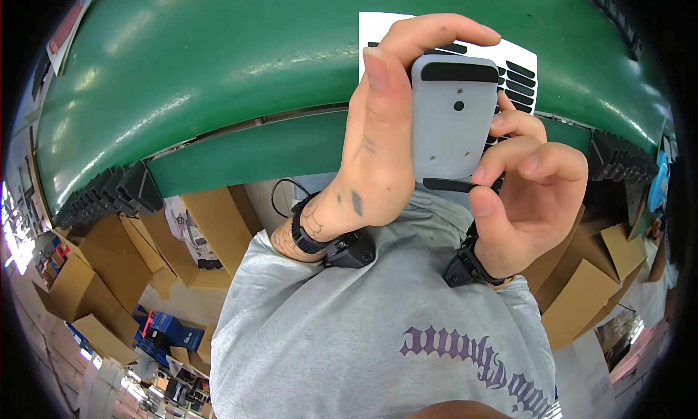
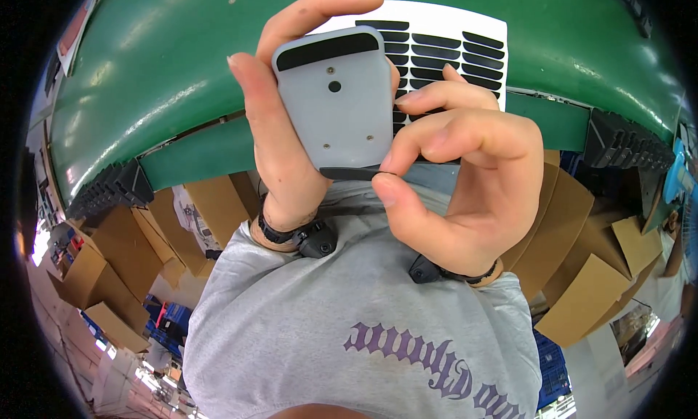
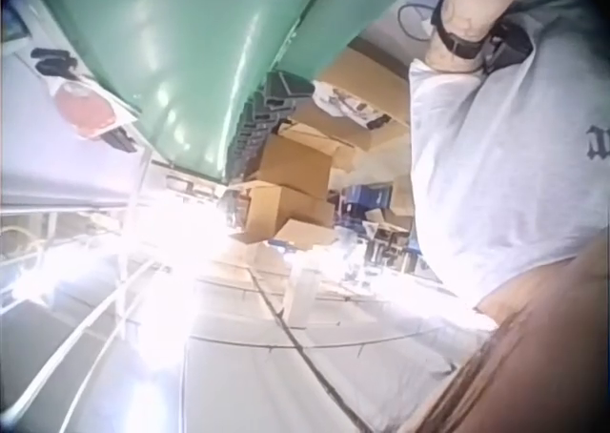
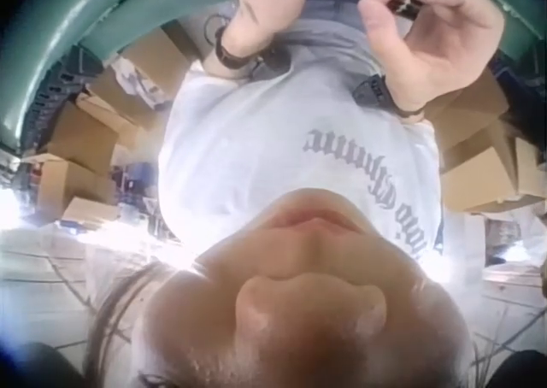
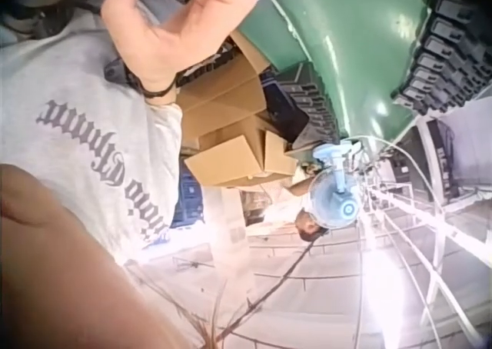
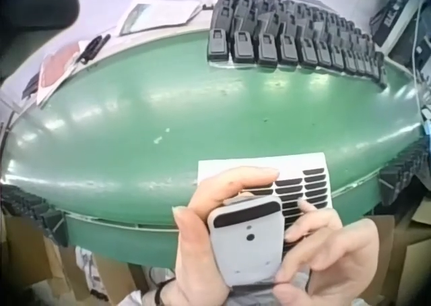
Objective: Apply adhesive labels to the bottom of small electronic components.
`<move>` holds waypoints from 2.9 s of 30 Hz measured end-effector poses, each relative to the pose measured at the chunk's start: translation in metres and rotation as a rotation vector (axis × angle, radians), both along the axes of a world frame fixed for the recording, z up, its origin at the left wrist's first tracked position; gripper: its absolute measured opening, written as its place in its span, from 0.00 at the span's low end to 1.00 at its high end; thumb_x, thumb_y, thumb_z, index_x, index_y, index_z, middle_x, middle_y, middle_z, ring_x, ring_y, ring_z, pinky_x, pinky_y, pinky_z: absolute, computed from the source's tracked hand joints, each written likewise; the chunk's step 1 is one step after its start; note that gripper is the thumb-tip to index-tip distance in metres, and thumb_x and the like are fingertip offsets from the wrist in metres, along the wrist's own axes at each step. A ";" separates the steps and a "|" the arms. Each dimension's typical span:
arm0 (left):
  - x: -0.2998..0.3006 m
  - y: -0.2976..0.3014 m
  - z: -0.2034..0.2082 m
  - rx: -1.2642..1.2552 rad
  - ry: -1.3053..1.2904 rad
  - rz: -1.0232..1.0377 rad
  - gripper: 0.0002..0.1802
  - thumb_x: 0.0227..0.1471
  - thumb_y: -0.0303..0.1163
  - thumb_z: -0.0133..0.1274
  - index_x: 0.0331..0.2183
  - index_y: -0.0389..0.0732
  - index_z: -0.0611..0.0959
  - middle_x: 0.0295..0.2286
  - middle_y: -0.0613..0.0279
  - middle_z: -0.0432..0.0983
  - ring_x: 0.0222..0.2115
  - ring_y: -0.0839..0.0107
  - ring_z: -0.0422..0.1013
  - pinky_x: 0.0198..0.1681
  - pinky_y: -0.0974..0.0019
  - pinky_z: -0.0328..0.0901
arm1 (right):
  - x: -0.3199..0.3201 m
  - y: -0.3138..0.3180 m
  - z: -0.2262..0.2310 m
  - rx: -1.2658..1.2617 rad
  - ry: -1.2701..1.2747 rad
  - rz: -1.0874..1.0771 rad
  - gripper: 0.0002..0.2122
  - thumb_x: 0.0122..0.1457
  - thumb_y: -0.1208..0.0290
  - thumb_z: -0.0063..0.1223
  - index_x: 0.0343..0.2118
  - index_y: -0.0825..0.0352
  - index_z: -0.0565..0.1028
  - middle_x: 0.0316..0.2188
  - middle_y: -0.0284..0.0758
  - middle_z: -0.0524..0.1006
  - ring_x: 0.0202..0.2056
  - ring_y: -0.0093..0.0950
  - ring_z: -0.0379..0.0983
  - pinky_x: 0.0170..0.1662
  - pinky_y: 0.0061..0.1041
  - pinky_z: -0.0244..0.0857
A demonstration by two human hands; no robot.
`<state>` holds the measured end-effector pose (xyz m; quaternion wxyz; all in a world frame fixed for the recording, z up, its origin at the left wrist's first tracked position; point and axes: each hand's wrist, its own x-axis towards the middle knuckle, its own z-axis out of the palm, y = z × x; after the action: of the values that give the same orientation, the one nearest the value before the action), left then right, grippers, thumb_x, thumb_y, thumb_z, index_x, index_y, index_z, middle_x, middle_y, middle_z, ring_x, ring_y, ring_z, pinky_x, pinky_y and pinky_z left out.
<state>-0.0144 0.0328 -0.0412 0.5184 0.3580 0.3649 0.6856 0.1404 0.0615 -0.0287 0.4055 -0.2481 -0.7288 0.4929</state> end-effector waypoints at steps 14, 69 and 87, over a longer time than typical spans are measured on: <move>0.004 -0.007 0.015 0.071 0.006 0.030 0.40 0.58 0.62 0.20 0.49 0.36 0.68 0.34 0.56 0.71 0.34 0.70 0.72 0.38 0.68 0.68 | -0.001 0.001 0.003 0.061 -0.077 -0.023 0.19 0.47 0.76 0.59 0.39 0.62 0.62 0.21 0.33 0.73 0.43 0.36 0.68 0.60 0.52 0.47; 0.000 0.000 0.001 -0.002 0.181 0.022 0.40 0.58 0.63 0.19 0.48 0.37 0.68 0.31 0.57 0.72 0.33 0.72 0.71 0.37 0.69 0.67 | 0.001 0.002 -0.002 -0.045 0.029 0.004 0.19 0.46 0.78 0.61 0.36 0.60 0.61 0.22 0.35 0.74 0.46 0.38 0.66 0.61 0.49 0.44; 0.002 0.000 0.000 0.030 0.175 0.031 0.39 0.59 0.61 0.21 0.48 0.35 0.68 0.36 0.54 0.70 0.36 0.69 0.71 0.40 0.67 0.67 | 0.000 0.000 0.003 0.037 -0.044 -0.036 0.19 0.44 0.79 0.60 0.35 0.60 0.62 0.21 0.34 0.74 0.44 0.37 0.68 0.60 0.51 0.46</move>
<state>-0.0125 0.0326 -0.0414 0.4683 0.4186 0.4042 0.6649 0.1402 0.0617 -0.0255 0.4027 -0.2641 -0.7419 0.4665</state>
